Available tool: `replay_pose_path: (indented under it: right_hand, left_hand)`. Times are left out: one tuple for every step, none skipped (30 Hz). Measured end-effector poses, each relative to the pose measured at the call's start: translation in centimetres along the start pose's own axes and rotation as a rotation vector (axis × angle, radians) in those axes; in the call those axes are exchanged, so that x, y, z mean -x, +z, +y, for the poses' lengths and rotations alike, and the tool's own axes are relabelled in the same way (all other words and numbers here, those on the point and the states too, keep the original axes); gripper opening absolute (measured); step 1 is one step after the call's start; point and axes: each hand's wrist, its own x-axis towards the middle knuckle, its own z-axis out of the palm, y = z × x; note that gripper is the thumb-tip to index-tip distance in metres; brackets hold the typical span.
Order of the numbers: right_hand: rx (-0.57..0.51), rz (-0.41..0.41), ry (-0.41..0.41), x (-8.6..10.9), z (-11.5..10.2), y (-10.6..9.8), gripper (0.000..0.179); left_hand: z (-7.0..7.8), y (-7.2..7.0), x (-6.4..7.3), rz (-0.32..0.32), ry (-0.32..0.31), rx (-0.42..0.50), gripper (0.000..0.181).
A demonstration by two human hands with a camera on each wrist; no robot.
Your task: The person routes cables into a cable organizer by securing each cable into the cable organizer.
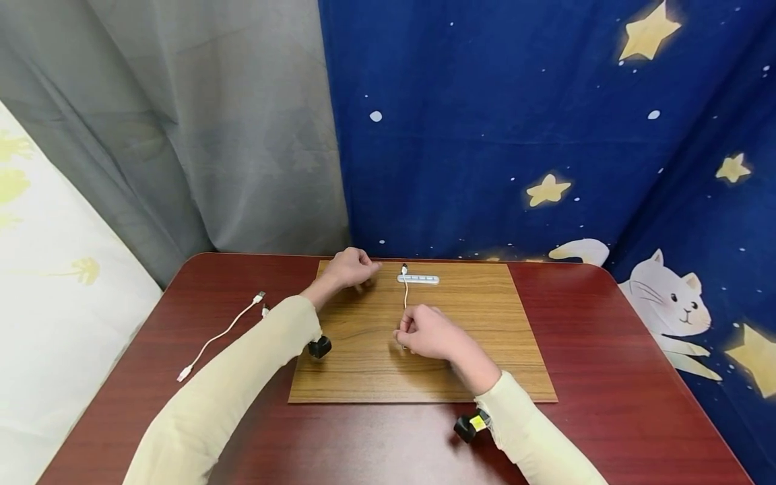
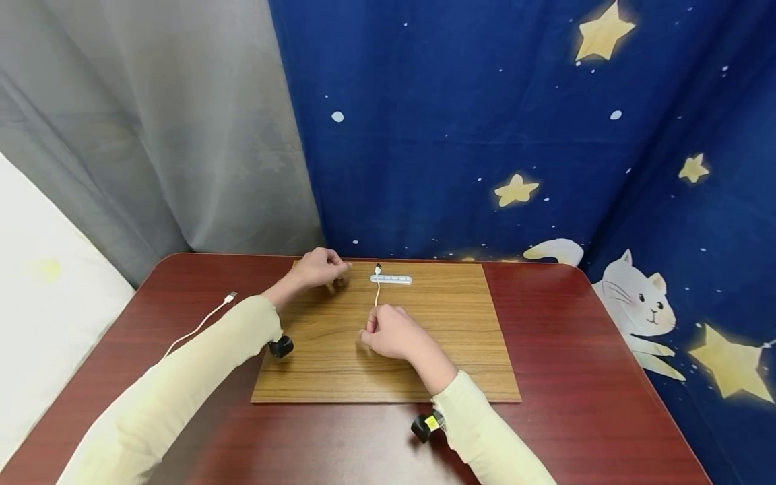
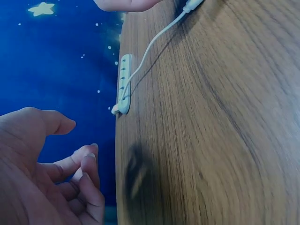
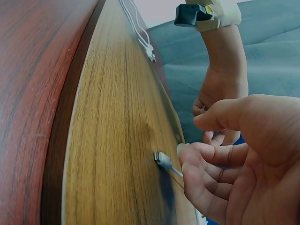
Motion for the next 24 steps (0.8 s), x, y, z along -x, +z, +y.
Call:
replay_pose_path:
  right_hand:
    - [-0.01, -0.005, -0.001, 0.0, -0.1, 0.0, 0.021]
    - [-0.018, -0.01, -0.001, 0.0, -0.2, 0.1, 0.02]
    - [-0.024, -0.014, -0.002, 0.0, -0.4, 0.1, 0.019]
    - [-0.031, -0.019, -0.002, -0.1, -0.5, 0.1, 0.019]
    - [-0.031, -0.02, -0.006, -0.1, -0.6, 0.2, 0.018]
    - [-0.034, -0.019, -0.014, -0.1, -0.7, 0.3, 0.017]
    - [-0.034, -0.017, -0.019, -0.1, -0.8, 0.3, 0.017]
    - [-0.032, -0.014, -0.024, -0.1, -0.9, 0.4, 0.017]
    - [-0.034, -0.011, -0.026, -0.1, -1.0, 0.5, 0.017]
    - [-0.034, -0.007, -0.032, -0.1, -1.0, 0.6, 0.017]
    - [-0.034, -0.002, -0.037, -0.1, -1.1, 0.7, 0.017]
    - [-0.035, 0.002, -0.044, -0.1, -1.2, 0.9, 0.016]
    - [-0.039, 0.004, -0.046, -0.1, -1.3, 1.0, 0.016]
    - [-0.043, 0.005, -0.05, -0.1, -1.4, 1.1, 0.016]
    - [-0.046, 0.007, -0.053, -0.1, -1.6, 1.1, 0.016]
    - [-0.048, 0.009, -0.056, -0.1, -1.7, 1.2, 0.015]
    - [-0.051, 0.01, -0.059, -0.1, -1.8, 1.2, 0.015]
    - [-0.056, 0.011, -0.061, -0.1, -1.9, 1.3, 0.014]
    - [-0.059, 0.011, -0.059, 0.0, -2.0, 1.3, 0.014]
    - [-0.059, 0.011, -0.06, 0.0, -2.1, 1.4, 0.014]
    - [-0.06, 0.012, -0.062, -0.1, -2.1, 1.6, 0.014]
    - [-0.06, 0.011, -0.066, -0.1, -2.1, 1.7, 0.014]
    - [-0.06, 0.011, -0.072, -0.1, -2.1, 1.8, 0.014]
    - [-0.059, 0.01, -0.077, -0.1, -2.2, 2.0, 0.014]
  left_hand:
    - [-0.1, -0.2, 0.2, 0.001, 0.002, -0.008, 0.029]
    - [-0.2, -0.4, 0.4, 0.005, 0.002, -0.02, 0.029]
    - [-0.4, -0.5, 0.6, 0.012, 0.005, -0.036, 0.029]
    - [-0.6, -0.7, 0.7, 0.016, 0.005, -0.046, 0.029]
    - [-0.7, -0.8, 0.9, 0.019, 0.004, -0.053, 0.03]
    - [-0.9, -0.9, 1.1, 0.022, 0.002, -0.06, 0.031]
    - [-1.1, -1.0, 1.3, 0.019, 0.003, -0.063, 0.032]
    - [-1.4, -1.1, 1.5, 0.012, 0.001, -0.058, 0.034]
    - [-1.6, -1.1, 1.6, 0.007, 0.001, -0.054, 0.035]
    - [-1.8, -1.2, 1.8, 0.0, -0.001, -0.043, 0.036]
    - [-2.0, -1.3, 2.0, -0.004, -0.003, -0.033, 0.036]
    - [-2.2, -1.3, 2.2, -0.009, -0.005, -0.023, 0.037]
    - [-2.4, -1.4, 2.4, -0.009, -0.005, -0.017, 0.037]
    - [-2.5, -1.4, 2.6, -0.006, -0.006, -0.009, 0.036]
    - [-2.7, -1.5, 2.8, 0.001, -0.003, -0.008, 0.036]
    - [-2.8, -1.5, 3.0, 0.007, 0.0, -0.007, 0.035]
    - [-2.9, -1.6, 3.2, 0.014, 0.003, -0.004, 0.034]
    - [-2.9, -1.7, 3.4, 0.019, 0.008, -0.003, 0.034]
    - [-3.1, -1.7, 3.5, 0.025, 0.013, -0.001, 0.033]
    - [-3.2, -1.8, 3.7, 0.032, 0.018, -0.001, 0.032]
    - [-3.4, -1.9, 3.9, 0.037, 0.02, -0.001, 0.032]
    - [-3.6, -2.1, 4.1, 0.043, 0.02, 0.0, 0.031]
    - [-3.8, -2.2, 4.3, 0.049, 0.022, 0.001, 0.031]
    - [-4.1, -2.4, 4.5, 0.053, 0.023, -0.001, 0.031]
